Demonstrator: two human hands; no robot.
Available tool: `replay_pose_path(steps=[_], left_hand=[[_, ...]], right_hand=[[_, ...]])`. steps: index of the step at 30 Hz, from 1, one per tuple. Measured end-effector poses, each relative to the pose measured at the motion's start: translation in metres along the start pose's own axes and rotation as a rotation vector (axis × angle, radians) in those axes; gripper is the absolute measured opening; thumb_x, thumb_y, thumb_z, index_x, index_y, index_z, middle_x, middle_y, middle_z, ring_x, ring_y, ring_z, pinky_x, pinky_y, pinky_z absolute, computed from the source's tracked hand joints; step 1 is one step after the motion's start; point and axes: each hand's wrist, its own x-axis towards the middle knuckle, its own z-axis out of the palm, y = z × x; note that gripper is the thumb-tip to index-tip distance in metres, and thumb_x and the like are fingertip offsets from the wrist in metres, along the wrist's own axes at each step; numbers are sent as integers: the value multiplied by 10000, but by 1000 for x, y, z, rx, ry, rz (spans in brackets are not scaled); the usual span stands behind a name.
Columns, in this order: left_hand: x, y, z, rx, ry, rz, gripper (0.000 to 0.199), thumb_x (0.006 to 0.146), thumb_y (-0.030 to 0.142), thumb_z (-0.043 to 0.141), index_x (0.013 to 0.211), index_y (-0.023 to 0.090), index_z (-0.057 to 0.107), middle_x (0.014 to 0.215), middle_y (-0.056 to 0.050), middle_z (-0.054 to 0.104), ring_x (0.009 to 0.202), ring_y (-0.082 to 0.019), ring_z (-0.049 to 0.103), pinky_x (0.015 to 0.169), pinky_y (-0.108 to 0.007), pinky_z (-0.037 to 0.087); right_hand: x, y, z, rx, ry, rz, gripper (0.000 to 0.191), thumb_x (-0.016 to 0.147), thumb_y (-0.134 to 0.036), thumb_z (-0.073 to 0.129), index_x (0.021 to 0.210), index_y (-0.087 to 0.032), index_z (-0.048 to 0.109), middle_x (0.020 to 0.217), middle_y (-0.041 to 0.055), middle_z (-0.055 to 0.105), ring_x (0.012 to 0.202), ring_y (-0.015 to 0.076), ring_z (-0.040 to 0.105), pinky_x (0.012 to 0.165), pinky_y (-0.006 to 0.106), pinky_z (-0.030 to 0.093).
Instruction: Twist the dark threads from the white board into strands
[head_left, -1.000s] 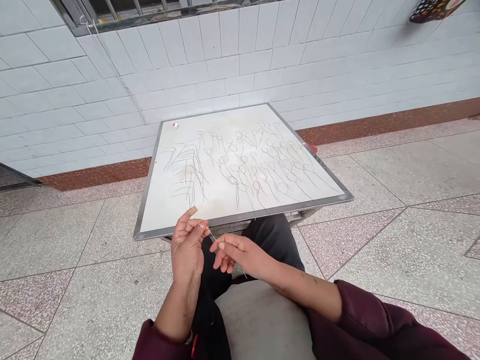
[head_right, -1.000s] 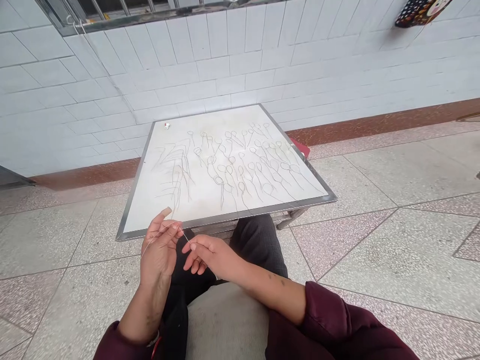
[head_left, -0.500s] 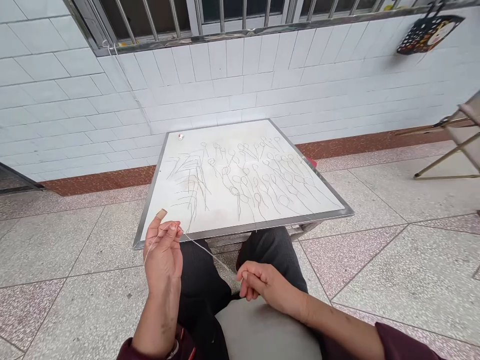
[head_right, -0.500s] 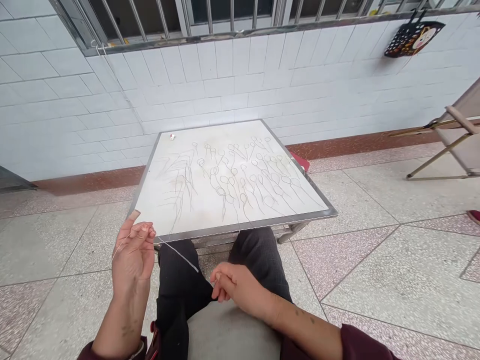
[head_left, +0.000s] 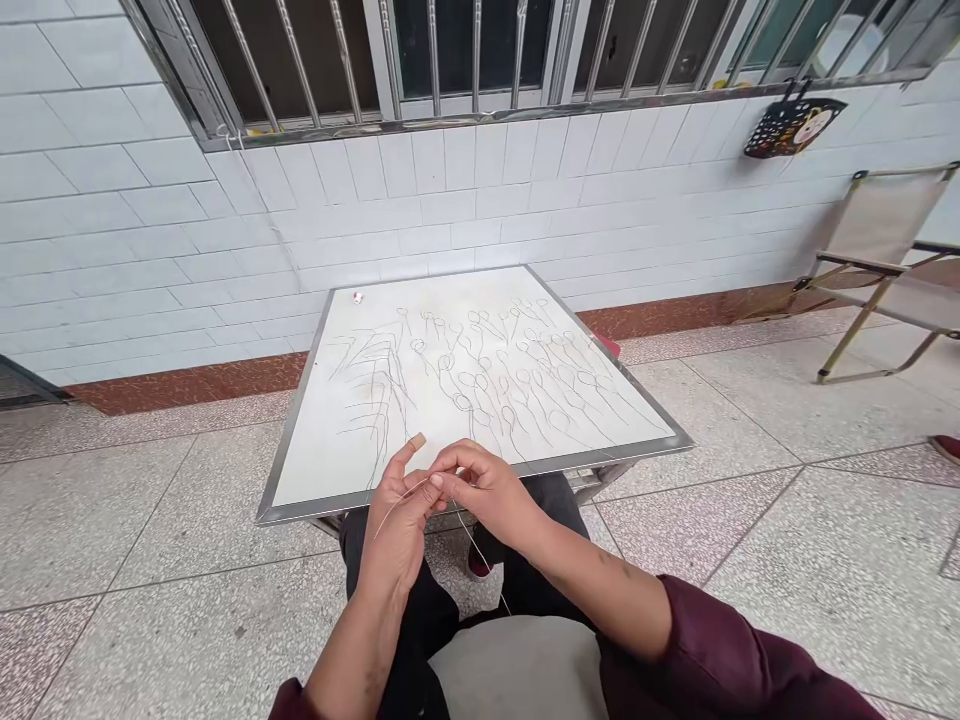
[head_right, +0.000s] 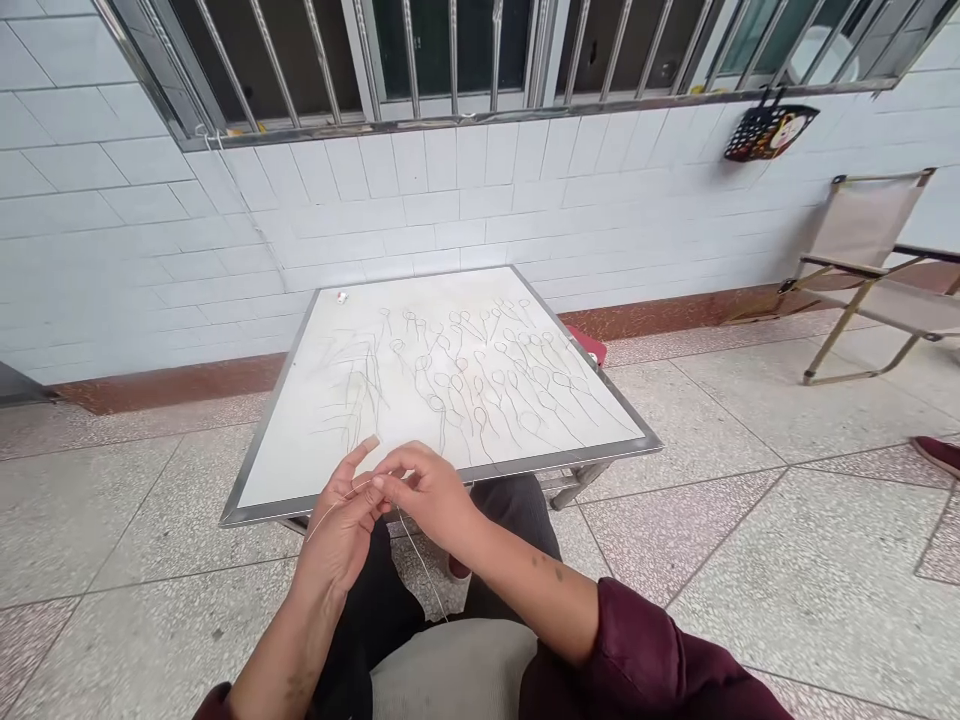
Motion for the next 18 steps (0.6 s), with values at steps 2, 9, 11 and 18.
replay_pose_path(steps=[2,9,11,18], left_hand=[[0,0,0,21,-22,-21,700,761,293,801,1384,205,495,713,23,669,662,-94,582,682,-217,450],[-4,7,-11,136,-35,-11,694,710,302,825,1340,217,546,958,-49,718,861,-173,639,774,-289,507],[-5,11,-15,175,-11,29,689,714,330,820,1338,218,552,952,-50,718,885,-181,631,783,-287,508],[-5,12,-21,224,60,99,674,711,439,804,1310,215,593,840,-31,716,758,-169,605,755,-279,507]], right_hand=[[0,3,-2,48,8,32,123,845,-322,661,811,-204,646,890,-4,561,670,111,577,653,282,487],[2,14,-22,-144,163,-7,140,899,-343,596,857,-217,640,811,-13,560,696,127,508,700,280,436],[3,15,-27,-193,165,-20,140,917,-328,568,915,-224,662,851,-4,544,639,112,482,662,276,433],[4,20,-31,-348,82,-105,184,931,-230,548,1011,-259,711,822,0,498,723,131,494,699,264,436]])
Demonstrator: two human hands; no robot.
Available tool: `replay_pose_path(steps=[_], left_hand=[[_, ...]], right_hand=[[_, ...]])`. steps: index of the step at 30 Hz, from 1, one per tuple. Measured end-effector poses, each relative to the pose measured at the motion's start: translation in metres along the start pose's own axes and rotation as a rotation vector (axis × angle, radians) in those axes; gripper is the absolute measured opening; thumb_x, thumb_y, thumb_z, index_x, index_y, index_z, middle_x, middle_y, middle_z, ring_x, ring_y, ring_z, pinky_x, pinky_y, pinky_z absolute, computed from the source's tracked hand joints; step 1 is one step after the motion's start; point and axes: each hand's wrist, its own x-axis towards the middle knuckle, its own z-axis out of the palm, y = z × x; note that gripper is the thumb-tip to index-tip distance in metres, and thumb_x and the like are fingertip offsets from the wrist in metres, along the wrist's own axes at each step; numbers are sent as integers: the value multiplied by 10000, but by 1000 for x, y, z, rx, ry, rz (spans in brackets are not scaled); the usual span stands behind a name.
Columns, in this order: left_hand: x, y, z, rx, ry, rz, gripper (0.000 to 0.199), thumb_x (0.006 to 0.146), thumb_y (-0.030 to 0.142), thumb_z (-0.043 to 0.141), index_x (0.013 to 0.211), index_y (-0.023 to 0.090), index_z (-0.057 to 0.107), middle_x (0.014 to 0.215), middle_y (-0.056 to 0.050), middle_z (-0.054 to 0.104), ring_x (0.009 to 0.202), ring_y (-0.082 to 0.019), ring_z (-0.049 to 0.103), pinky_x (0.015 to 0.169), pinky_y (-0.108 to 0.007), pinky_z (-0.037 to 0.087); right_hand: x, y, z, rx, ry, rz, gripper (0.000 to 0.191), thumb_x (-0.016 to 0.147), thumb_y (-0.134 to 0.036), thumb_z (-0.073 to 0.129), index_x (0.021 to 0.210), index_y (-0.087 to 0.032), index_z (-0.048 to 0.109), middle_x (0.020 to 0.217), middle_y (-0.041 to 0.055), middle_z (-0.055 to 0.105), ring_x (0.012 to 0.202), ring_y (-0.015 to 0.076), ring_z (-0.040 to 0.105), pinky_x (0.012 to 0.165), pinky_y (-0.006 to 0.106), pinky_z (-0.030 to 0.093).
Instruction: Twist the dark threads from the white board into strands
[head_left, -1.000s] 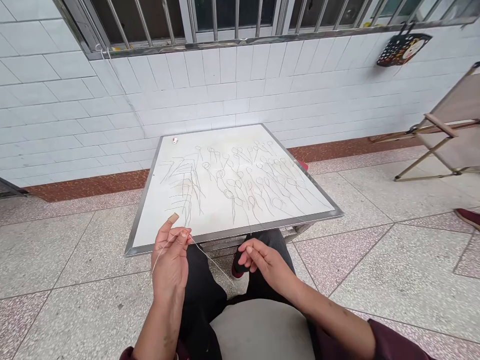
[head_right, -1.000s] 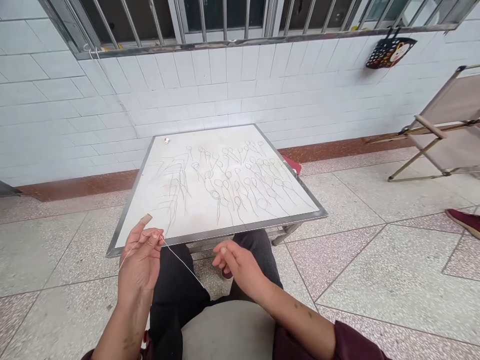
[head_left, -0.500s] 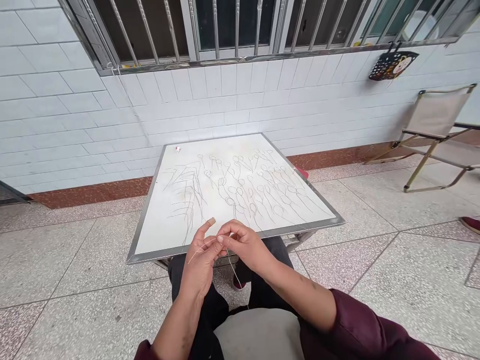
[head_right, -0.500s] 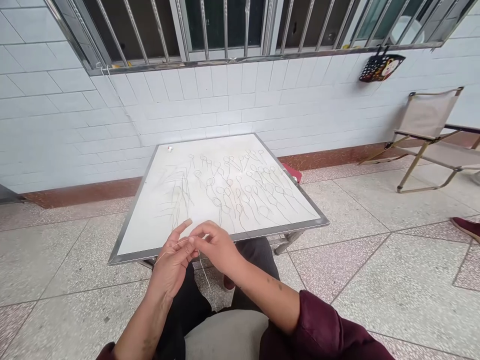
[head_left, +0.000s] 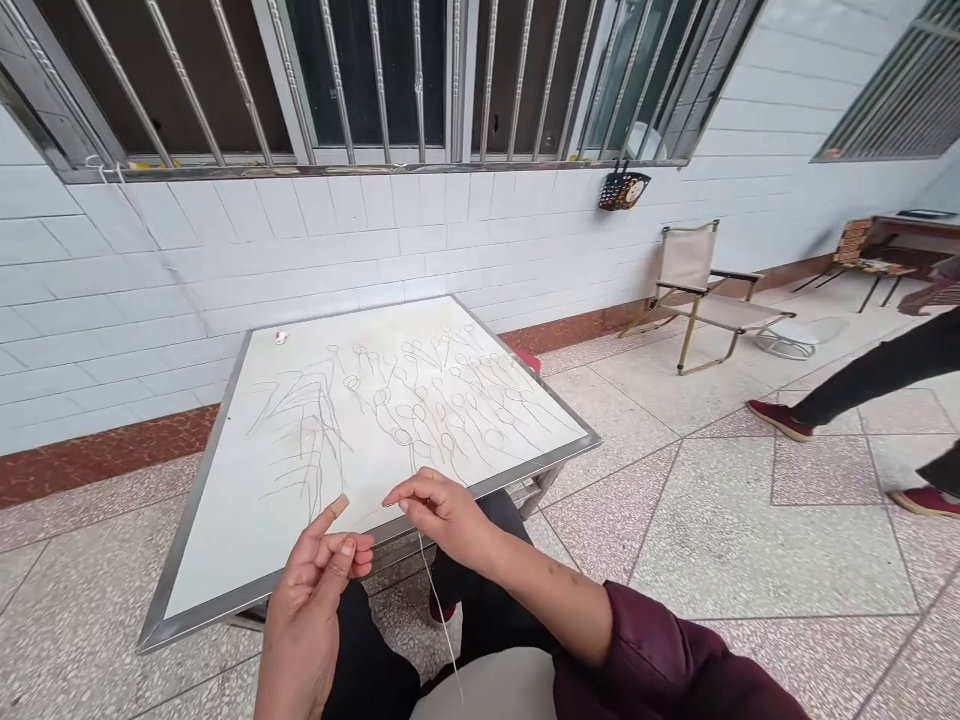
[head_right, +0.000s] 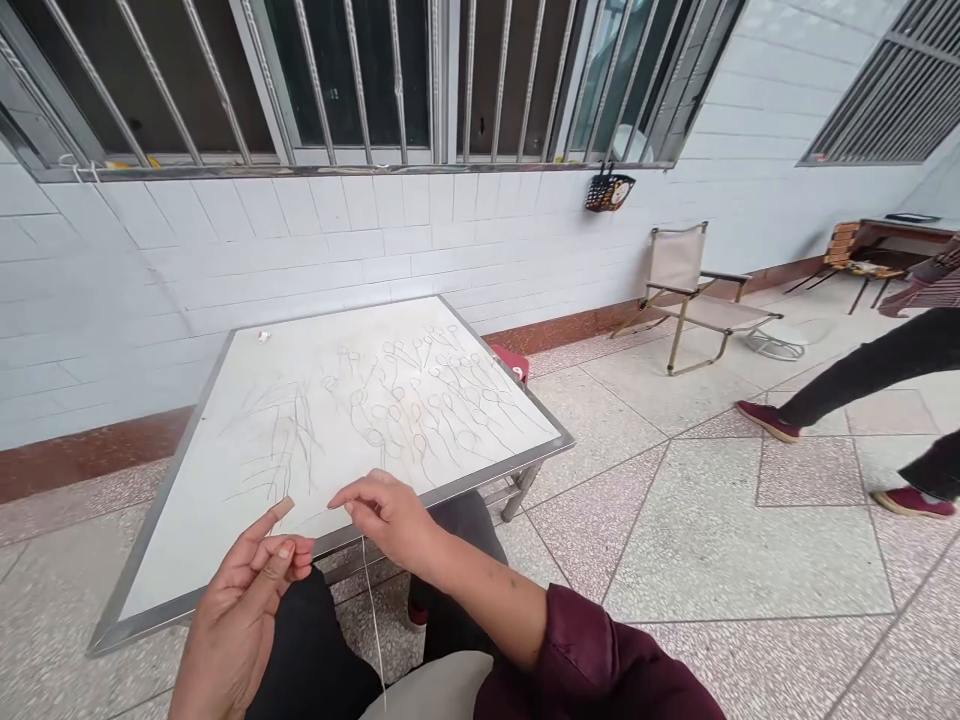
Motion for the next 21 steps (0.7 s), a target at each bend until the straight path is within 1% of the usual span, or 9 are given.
replay_pose_path(steps=[3,6,10,13,14,15,17,19,21], left_hand=[[0,0,-2,-3,-15,-52,690,696,455,808,1311,223,599,855,-39,713,756,-171,596,713,-267,509],[1,2,-5,-31,-33,-96,702,701,450,802,1332,229,588,793,-32,685,721,-169,567,644,-259,504],[0,5,-6,-99,-28,-143,643,717,364,803,1314,228,608,649,15,587,616,-123,498,540,-207,446],[-4,7,-5,-168,-44,-184,588,751,295,783,1305,213,604,646,24,573,588,-115,517,535,-217,454],[-5,8,-5,-181,-54,-188,549,771,288,768,1289,202,606,740,-4,628,649,-140,575,584,-252,495],[-4,9,-6,-180,-61,-195,483,819,298,727,1274,195,601,882,-38,668,752,-173,625,658,-302,535],[-2,11,-9,-169,-26,-201,374,905,330,633,1246,182,586,1141,-86,646,944,-217,647,791,-402,558],[1,13,-14,-161,4,-205,355,929,338,599,1245,178,574,1250,-102,602,1040,-237,629,857,-451,546],[4,16,-18,-161,17,-202,363,926,337,603,1251,178,572,1260,-103,598,1052,-241,625,868,-455,542]], right_hand=[[2,2,0,42,-31,-27,161,910,-236,602,1005,-260,730,800,-9,473,736,130,491,720,261,441],[4,5,-2,91,-92,-49,173,925,-249,598,1025,-273,737,811,-9,476,783,133,503,767,261,449],[5,9,-6,76,-180,-70,186,950,-259,575,1034,-283,739,802,-9,474,830,139,513,813,265,448],[2,9,-8,58,-191,-72,193,963,-262,555,1019,-272,739,817,-7,475,809,138,514,816,276,448],[2,9,-9,53,-197,-81,199,968,-267,546,1012,-270,739,818,-5,475,809,140,515,818,281,448],[1,9,-9,49,-200,-101,200,969,-278,545,998,-268,742,818,-2,475,809,143,514,812,283,448],[1,10,-9,35,-215,-138,212,973,-306,539,979,-262,746,822,7,487,818,152,517,809,290,451],[2,10,-9,26,-224,-169,243,986,-321,509,994,-260,745,835,15,499,815,154,522,796,294,456],[2,10,-7,21,-220,-183,263,994,-333,491,1012,-261,743,841,20,511,808,155,530,778,293,463]])
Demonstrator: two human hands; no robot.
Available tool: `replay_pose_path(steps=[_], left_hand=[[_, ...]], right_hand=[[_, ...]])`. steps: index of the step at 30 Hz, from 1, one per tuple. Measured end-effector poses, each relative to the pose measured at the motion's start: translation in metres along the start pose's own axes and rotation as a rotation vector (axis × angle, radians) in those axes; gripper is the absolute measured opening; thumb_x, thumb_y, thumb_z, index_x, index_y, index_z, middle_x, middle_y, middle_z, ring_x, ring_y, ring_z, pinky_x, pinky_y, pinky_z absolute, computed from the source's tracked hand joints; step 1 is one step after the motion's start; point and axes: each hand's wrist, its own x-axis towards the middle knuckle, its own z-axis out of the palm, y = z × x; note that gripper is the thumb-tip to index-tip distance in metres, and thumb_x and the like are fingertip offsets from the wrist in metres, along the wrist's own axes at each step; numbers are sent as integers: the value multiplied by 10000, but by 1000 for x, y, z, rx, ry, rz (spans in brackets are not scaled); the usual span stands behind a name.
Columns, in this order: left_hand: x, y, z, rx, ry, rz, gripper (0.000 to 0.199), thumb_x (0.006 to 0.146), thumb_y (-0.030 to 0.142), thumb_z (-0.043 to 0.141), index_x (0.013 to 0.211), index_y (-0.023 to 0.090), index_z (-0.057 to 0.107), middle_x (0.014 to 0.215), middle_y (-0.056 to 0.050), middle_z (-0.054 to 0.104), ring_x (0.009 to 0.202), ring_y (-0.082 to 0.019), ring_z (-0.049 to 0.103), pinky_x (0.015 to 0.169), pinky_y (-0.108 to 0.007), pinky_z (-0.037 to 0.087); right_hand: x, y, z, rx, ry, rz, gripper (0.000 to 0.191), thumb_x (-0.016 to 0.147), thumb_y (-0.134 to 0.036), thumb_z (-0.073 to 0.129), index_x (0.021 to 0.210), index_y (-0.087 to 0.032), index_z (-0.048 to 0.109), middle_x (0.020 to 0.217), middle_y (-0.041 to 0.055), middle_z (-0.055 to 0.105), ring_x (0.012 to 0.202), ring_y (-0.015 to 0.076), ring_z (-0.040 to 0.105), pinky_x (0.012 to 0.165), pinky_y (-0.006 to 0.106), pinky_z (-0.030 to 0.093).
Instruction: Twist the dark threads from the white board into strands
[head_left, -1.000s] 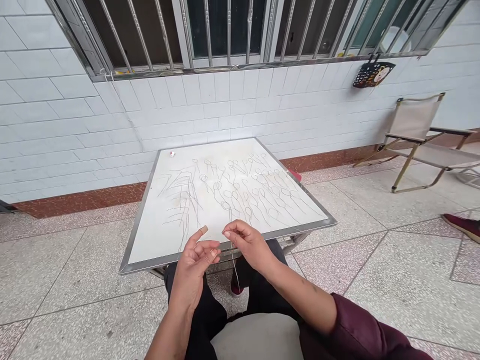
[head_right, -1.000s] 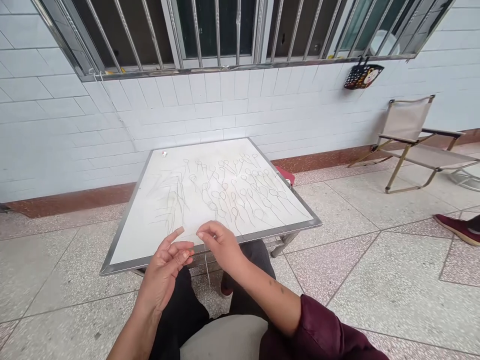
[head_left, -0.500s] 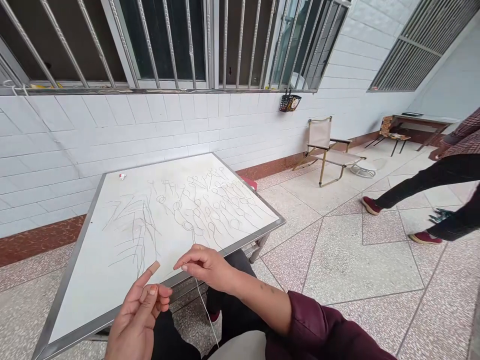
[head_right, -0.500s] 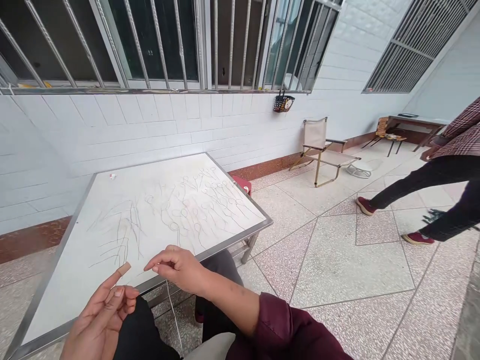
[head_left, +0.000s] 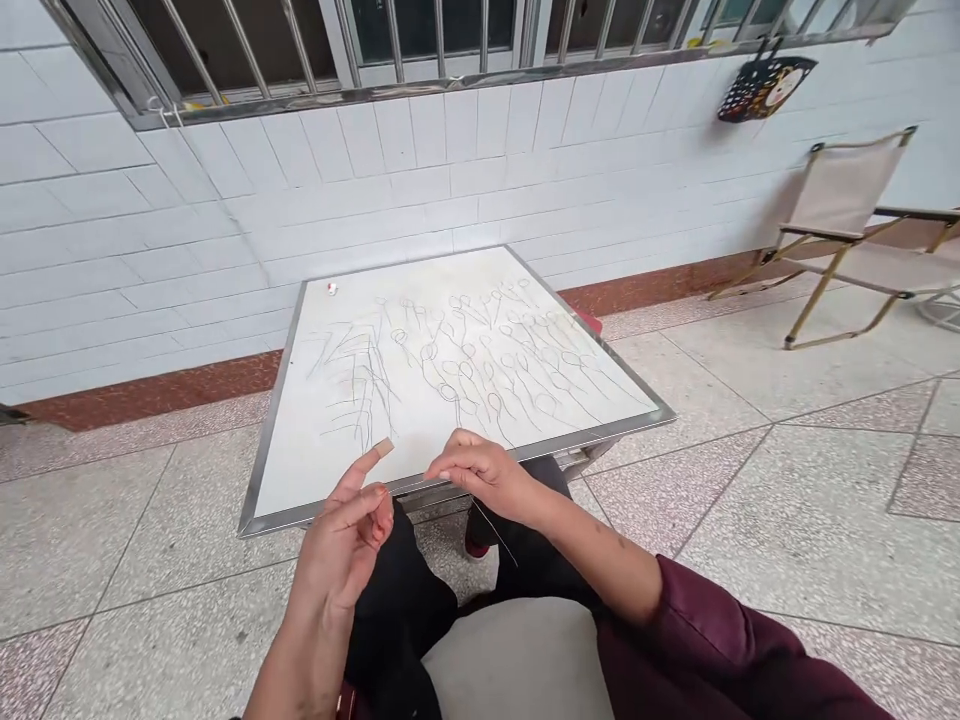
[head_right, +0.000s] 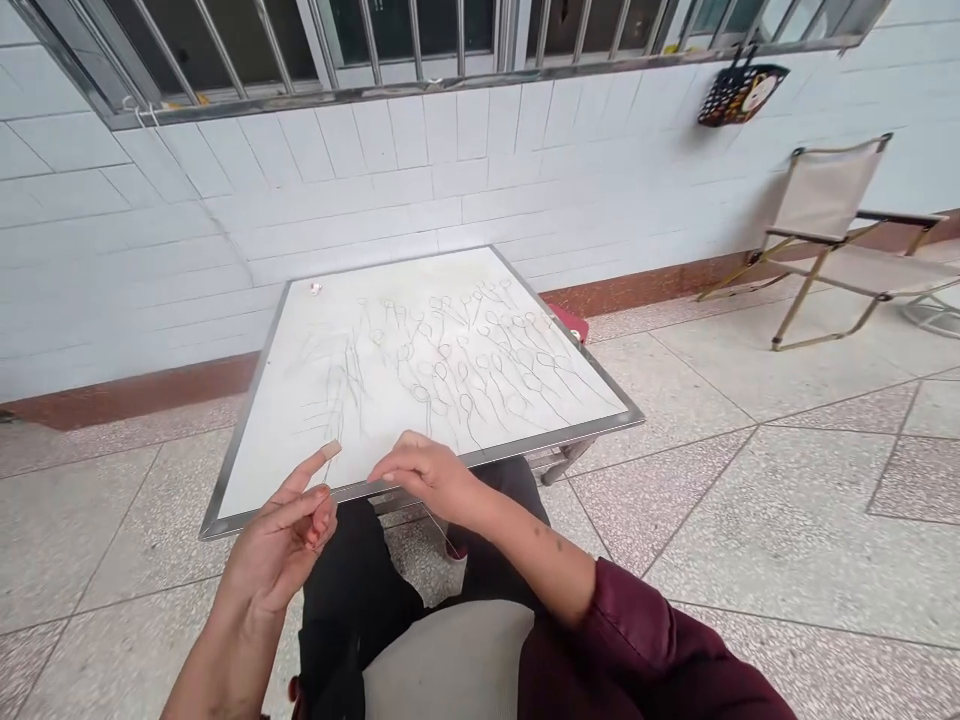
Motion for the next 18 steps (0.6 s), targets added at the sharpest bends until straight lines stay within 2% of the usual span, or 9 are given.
replay_pose_path(steps=[3,8,11,14,16,18], left_hand=[[2,1,-2,-11,5,13,359,926,337,603,1248,181,575,1254,-102,601,1045,-239,627,863,-449,543],[0,-10,-1,-59,51,40,352,930,341,597,1241,178,577,1247,-101,603,1032,-234,631,855,-446,547],[2,-11,-4,-93,85,55,347,900,285,631,1229,178,607,988,-62,668,812,-170,649,730,-342,567],[8,-3,-12,-133,104,76,461,802,154,675,1260,176,624,611,36,548,525,-93,517,530,-217,500],[13,3,-14,-173,149,135,586,724,102,703,1299,158,603,560,57,514,490,-73,465,473,-167,439],[17,4,-10,-129,224,227,662,704,140,748,1341,153,568,619,33,595,540,-79,496,518,-161,451]], right_hand=[[1,-1,4,-27,20,22,261,991,-355,499,1010,-275,747,824,19,522,804,159,539,772,296,468],[0,0,8,-33,44,88,259,989,-354,502,992,-286,751,839,24,552,822,167,551,773,303,465],[-2,7,3,-18,64,106,251,982,-334,505,975,-282,751,834,29,549,813,172,549,758,309,464],[-4,15,-10,-37,190,149,253,976,-346,497,966,-282,742,795,26,512,764,179,526,723,323,462],[-5,16,-20,-56,262,186,247,968,-361,501,965,-290,737,779,25,489,750,184,514,708,328,466],[-6,15,-27,-66,255,198,239,961,-362,508,967,-302,739,764,23,479,735,186,506,689,325,469]])
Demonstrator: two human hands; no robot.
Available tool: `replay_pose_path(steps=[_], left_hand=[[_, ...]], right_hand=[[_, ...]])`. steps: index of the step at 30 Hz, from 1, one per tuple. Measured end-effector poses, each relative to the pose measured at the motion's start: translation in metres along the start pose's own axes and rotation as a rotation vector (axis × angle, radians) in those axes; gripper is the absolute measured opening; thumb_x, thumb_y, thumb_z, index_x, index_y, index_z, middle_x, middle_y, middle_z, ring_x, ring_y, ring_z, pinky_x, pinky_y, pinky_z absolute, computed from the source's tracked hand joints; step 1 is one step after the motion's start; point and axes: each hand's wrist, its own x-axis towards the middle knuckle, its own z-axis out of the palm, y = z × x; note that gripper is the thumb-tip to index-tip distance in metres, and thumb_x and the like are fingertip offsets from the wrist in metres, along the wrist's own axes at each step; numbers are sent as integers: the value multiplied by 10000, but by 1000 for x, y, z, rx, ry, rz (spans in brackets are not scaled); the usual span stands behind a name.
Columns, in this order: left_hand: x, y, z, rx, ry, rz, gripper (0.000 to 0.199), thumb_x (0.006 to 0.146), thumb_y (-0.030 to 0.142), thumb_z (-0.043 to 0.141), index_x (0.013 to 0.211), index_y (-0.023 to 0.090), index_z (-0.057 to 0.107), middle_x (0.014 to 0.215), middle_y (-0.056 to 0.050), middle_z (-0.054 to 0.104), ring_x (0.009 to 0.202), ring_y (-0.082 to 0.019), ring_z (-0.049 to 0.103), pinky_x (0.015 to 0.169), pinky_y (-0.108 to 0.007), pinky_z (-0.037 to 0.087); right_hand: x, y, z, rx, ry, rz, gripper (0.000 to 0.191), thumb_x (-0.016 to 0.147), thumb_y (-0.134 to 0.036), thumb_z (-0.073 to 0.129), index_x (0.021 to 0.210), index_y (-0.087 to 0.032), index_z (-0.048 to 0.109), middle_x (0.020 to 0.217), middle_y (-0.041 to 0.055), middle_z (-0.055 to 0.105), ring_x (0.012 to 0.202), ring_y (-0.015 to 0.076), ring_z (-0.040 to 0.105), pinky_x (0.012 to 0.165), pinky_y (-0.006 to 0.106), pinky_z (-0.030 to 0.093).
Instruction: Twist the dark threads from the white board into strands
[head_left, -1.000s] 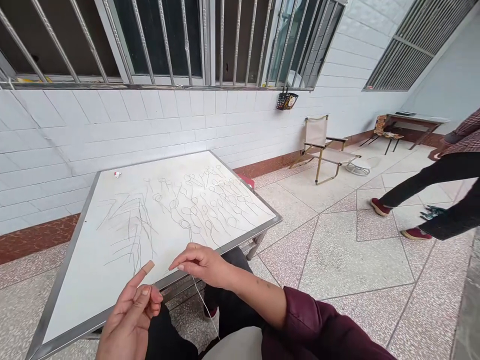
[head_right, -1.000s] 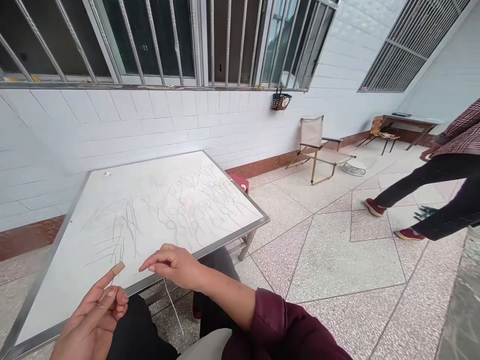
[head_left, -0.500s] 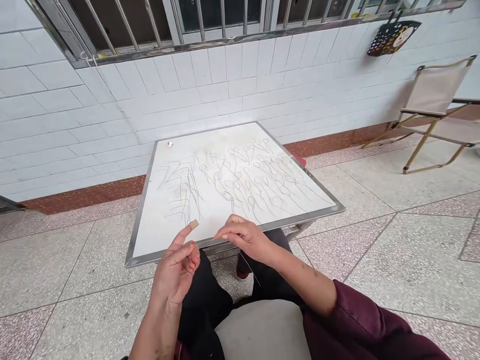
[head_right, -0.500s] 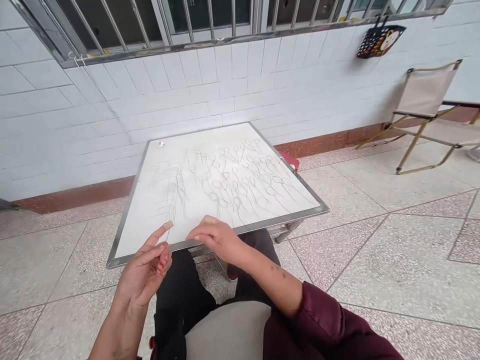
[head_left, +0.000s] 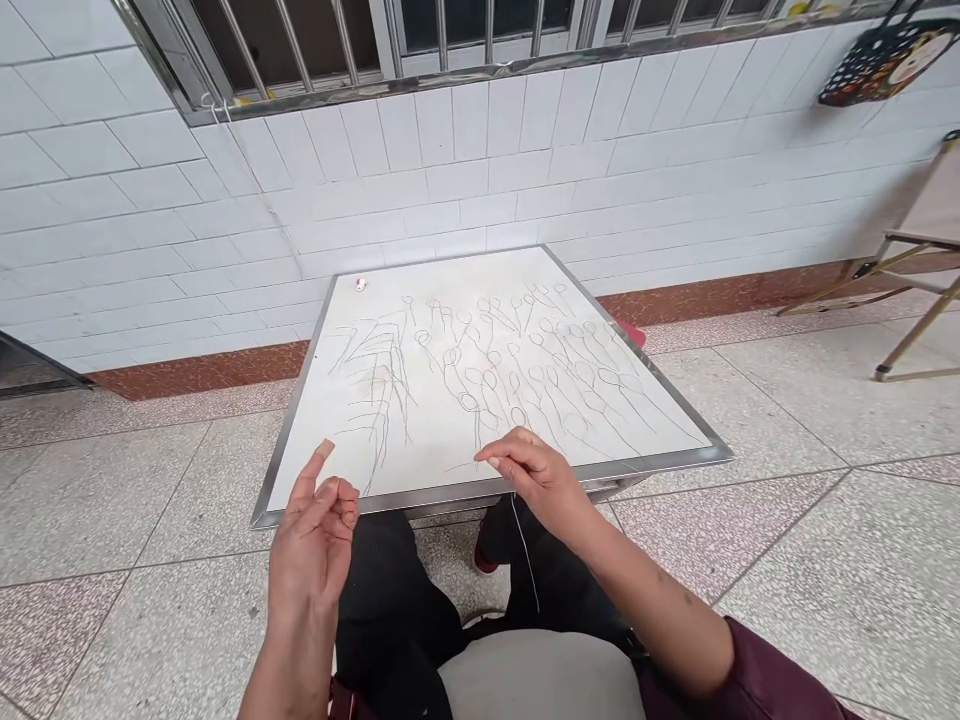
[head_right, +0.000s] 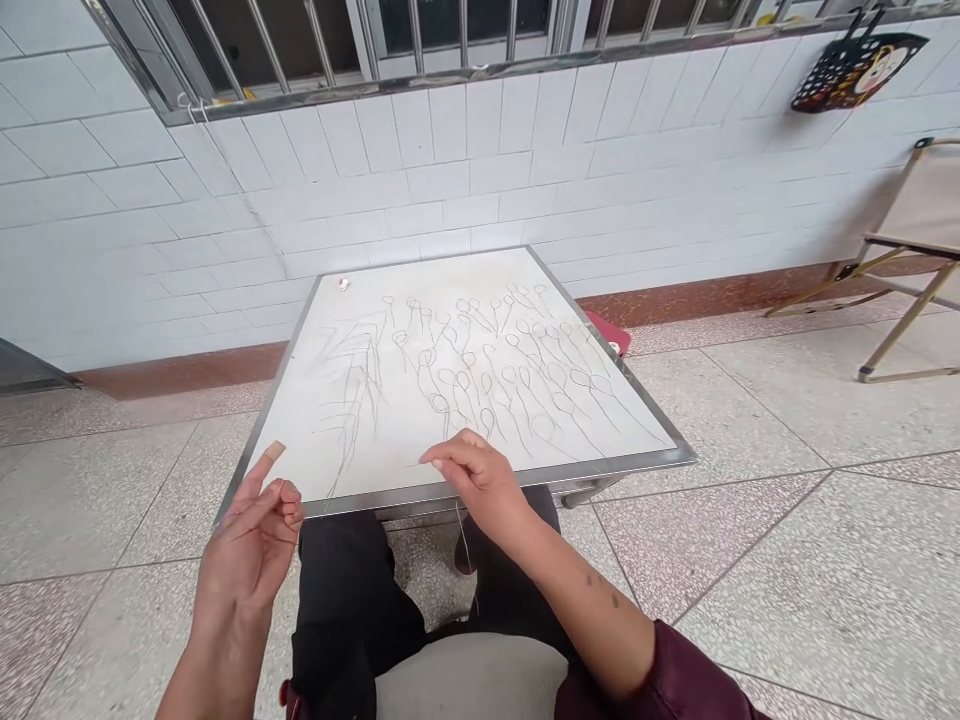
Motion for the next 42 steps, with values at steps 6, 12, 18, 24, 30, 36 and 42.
replay_pose_path(steps=[6,12,18,24,30,36,42], left_hand=[[-9,-25,41,302,-199,84,537,821,398,698,1324,240,591,884,-39,694,832,-172,594,702,-264,502],[-7,-45,64,374,-247,101,439,786,316,752,1215,268,675,785,18,628,685,-115,529,724,-247,473],[-9,-49,72,425,-371,64,446,788,289,738,1229,266,674,721,26,598,664,-124,517,688,-254,452],[-23,-45,67,553,-395,139,490,825,303,694,1307,263,612,724,31,586,681,-136,527,711,-270,446],[-32,-32,48,558,-284,187,515,818,315,703,1316,241,594,747,42,581,688,-114,508,731,-253,433],[-18,-26,11,531,-162,219,520,780,342,728,1275,221,620,735,43,584,670,-107,499,698,-240,427],[19,-18,-43,670,-28,295,551,757,382,694,1266,189,614,739,33,587,650,-117,508,659,-248,423]], right_hand=[[2,-5,-8,-11,-9,-26,229,955,-313,514,980,-319,742,743,21,490,727,184,505,701,328,475],[3,1,-19,5,-23,-20,223,937,-257,533,978,-307,746,772,20,517,744,177,527,685,312,463],[-8,6,-35,-6,-46,-19,217,949,-257,526,961,-290,740,810,20,548,768,169,550,722,311,459],[-17,2,-32,-14,-61,25,213,941,-262,530,935,-268,743,787,14,525,751,161,536,716,303,438],[-16,-8,-10,255,-150,151,234,871,-332,648,1095,-273,677,809,-14,523,714,130,499,667,266,428],[-23,0,19,396,-245,269,298,850,-358,661,1128,-253,637,875,-8,592,675,111,522,643,257,448],[-36,6,73,210,-315,237,225,897,-337,559,1039,-210,679,798,11,669,703,141,572,703,286,453]])
